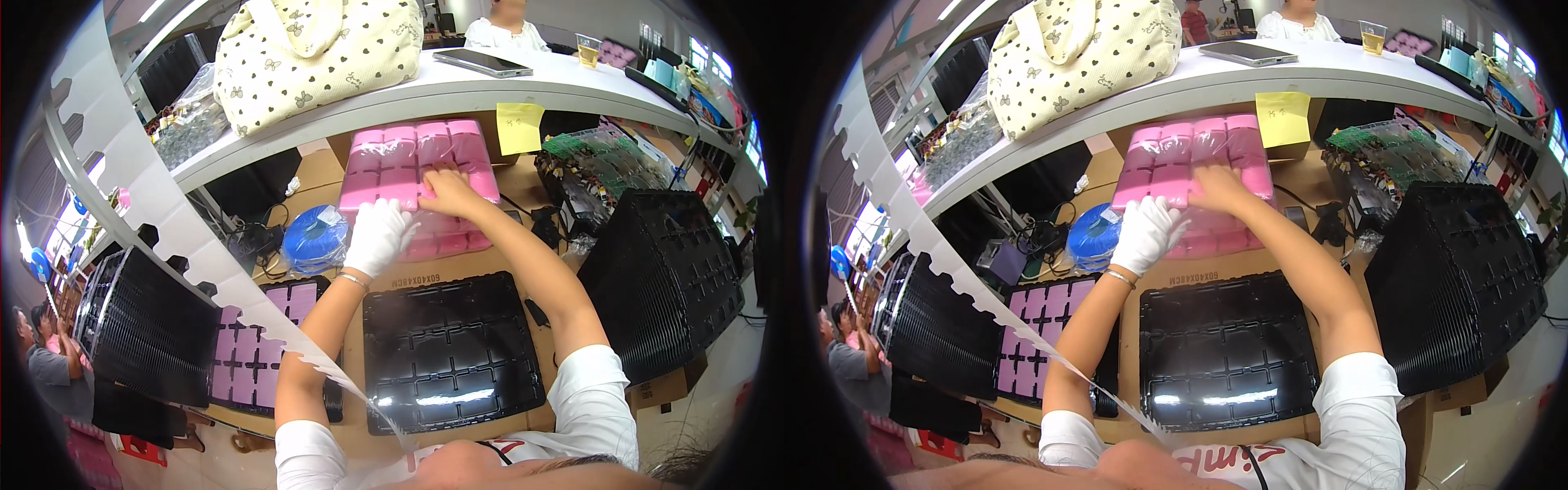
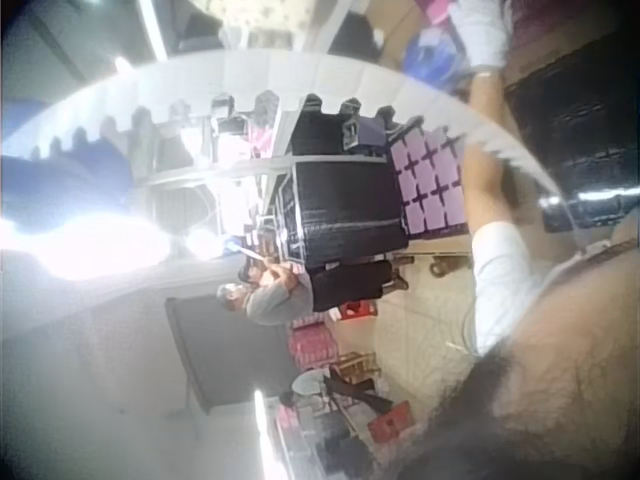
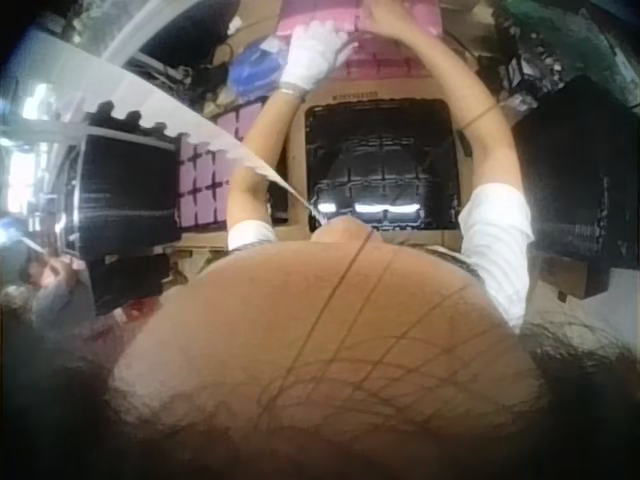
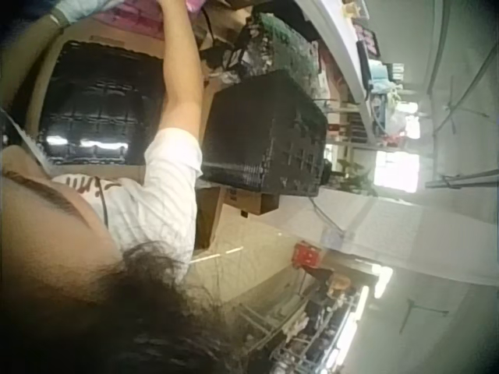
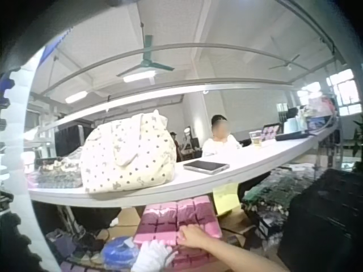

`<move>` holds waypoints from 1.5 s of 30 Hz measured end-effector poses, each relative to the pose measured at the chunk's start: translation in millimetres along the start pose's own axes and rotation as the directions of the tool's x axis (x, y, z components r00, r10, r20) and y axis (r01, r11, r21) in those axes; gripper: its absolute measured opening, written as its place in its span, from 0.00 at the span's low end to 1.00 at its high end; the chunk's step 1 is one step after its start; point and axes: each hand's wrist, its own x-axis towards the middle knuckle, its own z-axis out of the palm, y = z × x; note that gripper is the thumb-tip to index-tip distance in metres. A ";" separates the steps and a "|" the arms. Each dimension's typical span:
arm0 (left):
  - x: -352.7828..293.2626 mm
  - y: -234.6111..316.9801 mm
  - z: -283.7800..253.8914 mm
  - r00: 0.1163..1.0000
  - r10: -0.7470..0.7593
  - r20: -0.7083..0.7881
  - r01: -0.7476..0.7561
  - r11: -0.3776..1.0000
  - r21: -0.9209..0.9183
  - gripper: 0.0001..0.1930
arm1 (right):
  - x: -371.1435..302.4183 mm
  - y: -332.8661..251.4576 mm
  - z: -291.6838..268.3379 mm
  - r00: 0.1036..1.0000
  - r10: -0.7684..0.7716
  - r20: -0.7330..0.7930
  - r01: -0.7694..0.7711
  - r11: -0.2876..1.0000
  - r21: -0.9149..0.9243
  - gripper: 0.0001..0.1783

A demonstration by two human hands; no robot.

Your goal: The person places pink foam inserts into black plastic trays. They repeatedly pick up foam pieces from a plastic bag and fit them into the grid compartments of the trays, then stack the completed trays. The person wears white gloves during the process.

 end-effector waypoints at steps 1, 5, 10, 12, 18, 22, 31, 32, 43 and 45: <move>-2.5 -2.0 1.0 1.000 -0.017 0.005 0.017 1.000 -0.015 0.13 | 0.0 5.8 2.5 1.000 0.010 -0.008 -0.010 1.000 0.004 0.32; -21.0 -11.5 20.2 0.994 -0.106 -0.040 0.102 0.991 -0.090 0.12 | -1.5 18.7 15.3 0.985 -0.048 -0.165 0.060 0.996 0.070 0.21; -41.1 -6.5 34.4 0.958 -0.265 -0.105 0.243 0.952 -0.189 0.11 | -6.8 14.8 8.8 0.998 -0.038 -0.050 0.042 0.995 0.091 0.28; -41.3 0.8 47.6 0.917 -0.373 -0.145 0.341 0.917 -0.206 0.11 | -3.9 0.9 2.7 0.998 -0.045 -0.041 0.048 0.996 0.072 0.26; -7.1 21.1 59.1 0.566 -0.783 -0.260 0.648 0.617 -0.447 0.06 | 11.1 -24.8 6.6 0.822 -0.527 -0.218 0.516 0.850 -0.109 0.24; -15.1 13.4 76.8 0.443 -0.816 -0.373 0.644 0.578 -0.501 0.16 | 27.0 -55.0 -12.2 0.857 -0.512 0.061 0.515 0.855 -0.063 0.24; -26.5 8.9 66.5 0.457 -0.849 -0.266 0.647 0.523 -0.555 0.13 | 50.2 -60.5 19.4 0.506 -0.859 -0.081 0.816 0.507 -0.276 0.11; -27.9 7.4 66.2 0.456 -0.842 -0.290 0.643 0.536 -0.546 0.12 | 50.2 -59.0 22.1 0.533 -0.837 -0.127 0.814 0.548 -0.193 0.10; -33.4 10.5 79.1 0.376 -0.922 0.091 0.391 0.069 -0.918 0.12 | 55.1 -43.3 25.1 0.814 -0.581 -0.017 0.528 0.727 0.438 0.10; -36.3 3.9 83.1 0.422 -0.866 0.269 0.287 -0.153 -0.946 0.12 | 56.9 -36.2 28.8 0.832 -0.555 -0.008 0.490 0.726 0.483 0.11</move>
